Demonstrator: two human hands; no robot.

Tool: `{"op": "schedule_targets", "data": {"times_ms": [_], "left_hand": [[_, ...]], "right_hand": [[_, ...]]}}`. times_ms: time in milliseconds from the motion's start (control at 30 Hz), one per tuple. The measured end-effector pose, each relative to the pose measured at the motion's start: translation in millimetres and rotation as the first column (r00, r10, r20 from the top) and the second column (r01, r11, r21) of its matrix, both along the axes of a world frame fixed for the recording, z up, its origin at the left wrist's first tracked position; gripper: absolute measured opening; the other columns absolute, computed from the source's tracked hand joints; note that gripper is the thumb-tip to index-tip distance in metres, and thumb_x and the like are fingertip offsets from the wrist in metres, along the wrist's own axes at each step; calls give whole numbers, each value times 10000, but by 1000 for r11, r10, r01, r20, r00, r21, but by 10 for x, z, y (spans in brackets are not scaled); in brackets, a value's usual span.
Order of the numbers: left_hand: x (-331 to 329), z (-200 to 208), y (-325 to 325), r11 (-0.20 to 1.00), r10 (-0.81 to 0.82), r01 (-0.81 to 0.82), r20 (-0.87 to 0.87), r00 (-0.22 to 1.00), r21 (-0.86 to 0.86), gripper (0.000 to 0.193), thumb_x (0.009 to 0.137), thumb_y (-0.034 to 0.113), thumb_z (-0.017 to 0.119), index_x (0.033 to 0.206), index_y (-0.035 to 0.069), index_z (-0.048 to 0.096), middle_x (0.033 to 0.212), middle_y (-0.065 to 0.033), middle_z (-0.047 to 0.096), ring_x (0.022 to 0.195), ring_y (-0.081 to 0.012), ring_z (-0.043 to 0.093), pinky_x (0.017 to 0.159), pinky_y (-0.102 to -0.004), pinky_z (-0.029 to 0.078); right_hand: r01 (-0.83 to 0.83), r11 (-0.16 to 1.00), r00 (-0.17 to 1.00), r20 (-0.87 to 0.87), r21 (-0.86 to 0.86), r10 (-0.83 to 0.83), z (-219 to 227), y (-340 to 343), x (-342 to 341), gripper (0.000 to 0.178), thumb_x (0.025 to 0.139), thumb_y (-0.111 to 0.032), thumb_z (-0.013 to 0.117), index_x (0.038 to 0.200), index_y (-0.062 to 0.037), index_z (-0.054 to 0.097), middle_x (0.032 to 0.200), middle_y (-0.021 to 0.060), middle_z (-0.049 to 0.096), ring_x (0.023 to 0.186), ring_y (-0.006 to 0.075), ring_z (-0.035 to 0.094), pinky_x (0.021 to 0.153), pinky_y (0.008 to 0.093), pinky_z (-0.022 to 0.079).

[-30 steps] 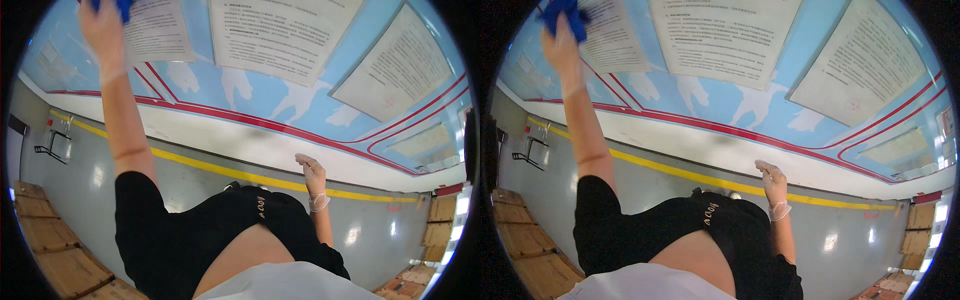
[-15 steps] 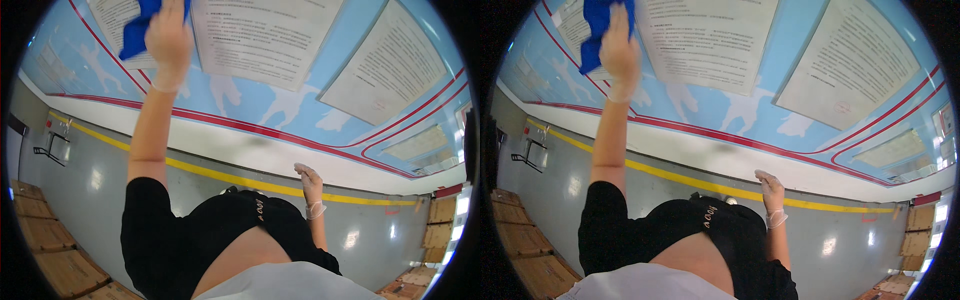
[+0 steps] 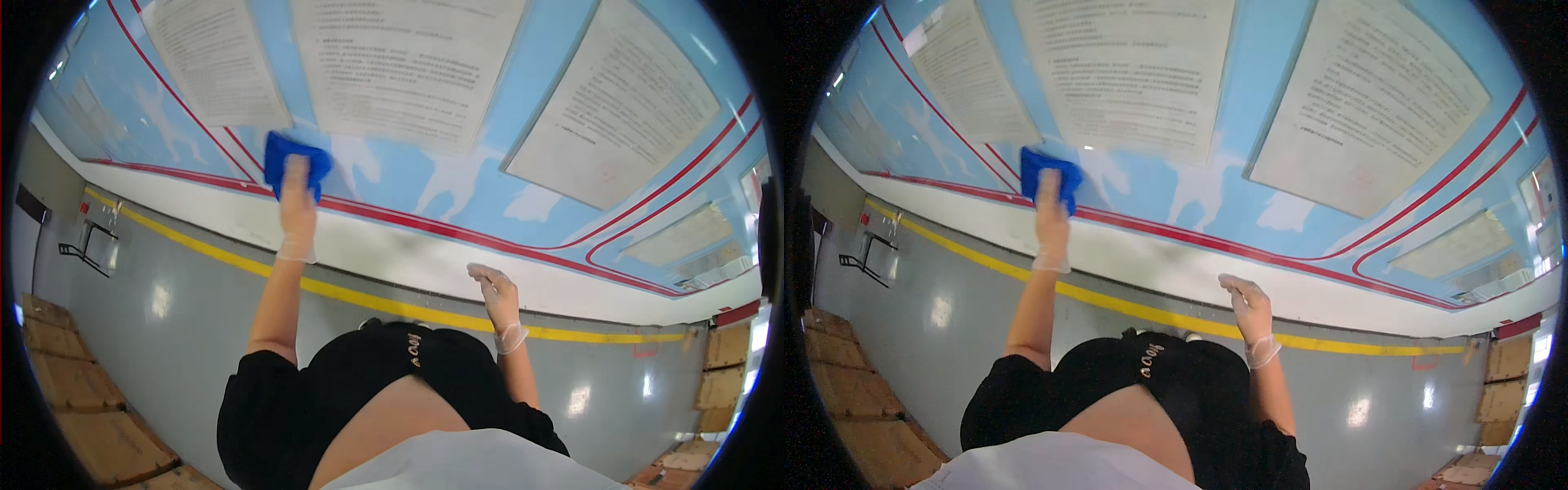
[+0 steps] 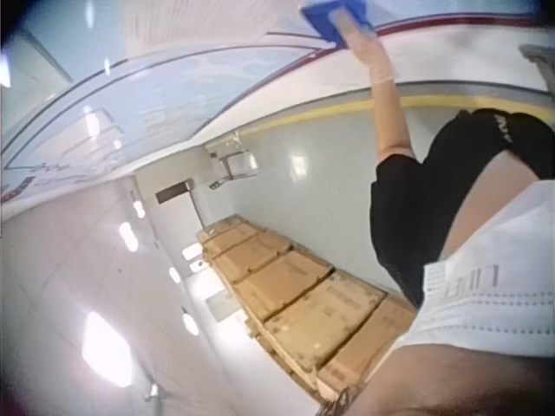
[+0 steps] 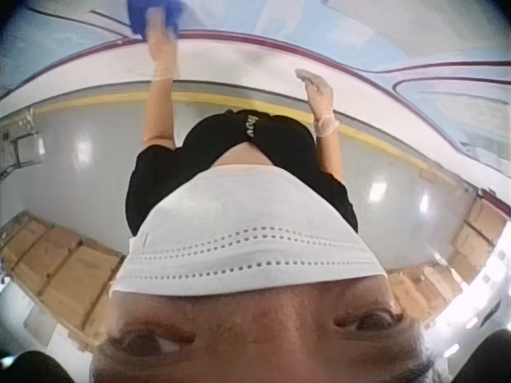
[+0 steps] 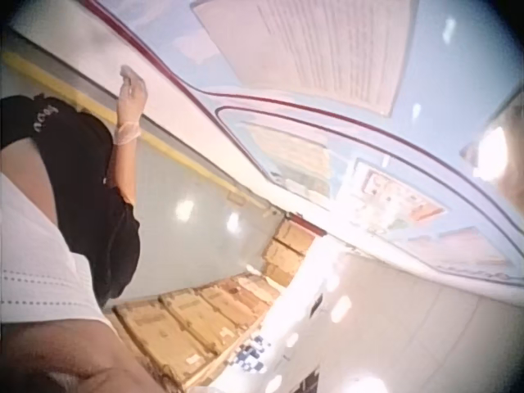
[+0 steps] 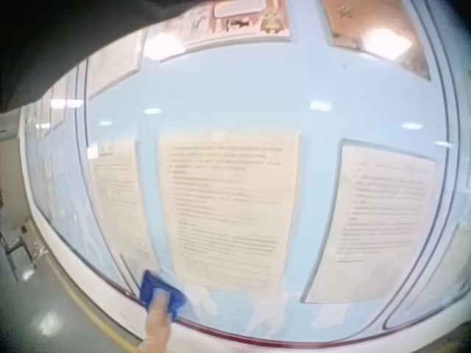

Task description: Cleaning a wall-mounted bulletin board using a blue cloth.

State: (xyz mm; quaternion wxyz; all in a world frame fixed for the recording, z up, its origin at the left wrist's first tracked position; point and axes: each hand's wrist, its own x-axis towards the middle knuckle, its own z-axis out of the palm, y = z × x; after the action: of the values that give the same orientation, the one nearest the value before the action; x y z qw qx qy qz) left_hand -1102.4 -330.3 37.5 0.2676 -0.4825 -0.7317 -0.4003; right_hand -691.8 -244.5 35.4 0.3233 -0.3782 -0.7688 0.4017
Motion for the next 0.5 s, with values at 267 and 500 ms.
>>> {"op": "schedule_targets", "data": {"times_ms": [267,500], "left_hand": [[-180,3007,140,810,263,48,-435,861,585,356,917,138,551,1242,0,594,1224,-188,614,1139,-393,547,1005,-457,372],[472,3540,1027,685,125,181,-359,925,705,320,992,144,463,1251,8,592,1304,-193,578,1195,-371,528,1103,-419,323]], "right_hand": [[53,996,992,-110,-69,-61,-124,-15,280,288,895,36,500,1098,-14,698,1006,84,710,932,159,632,880,288,488],[178,978,966,-171,-111,-195,-233,-85,514,296,883,39,513,1094,-31,707,978,94,715,921,165,650,862,286,499]]}}
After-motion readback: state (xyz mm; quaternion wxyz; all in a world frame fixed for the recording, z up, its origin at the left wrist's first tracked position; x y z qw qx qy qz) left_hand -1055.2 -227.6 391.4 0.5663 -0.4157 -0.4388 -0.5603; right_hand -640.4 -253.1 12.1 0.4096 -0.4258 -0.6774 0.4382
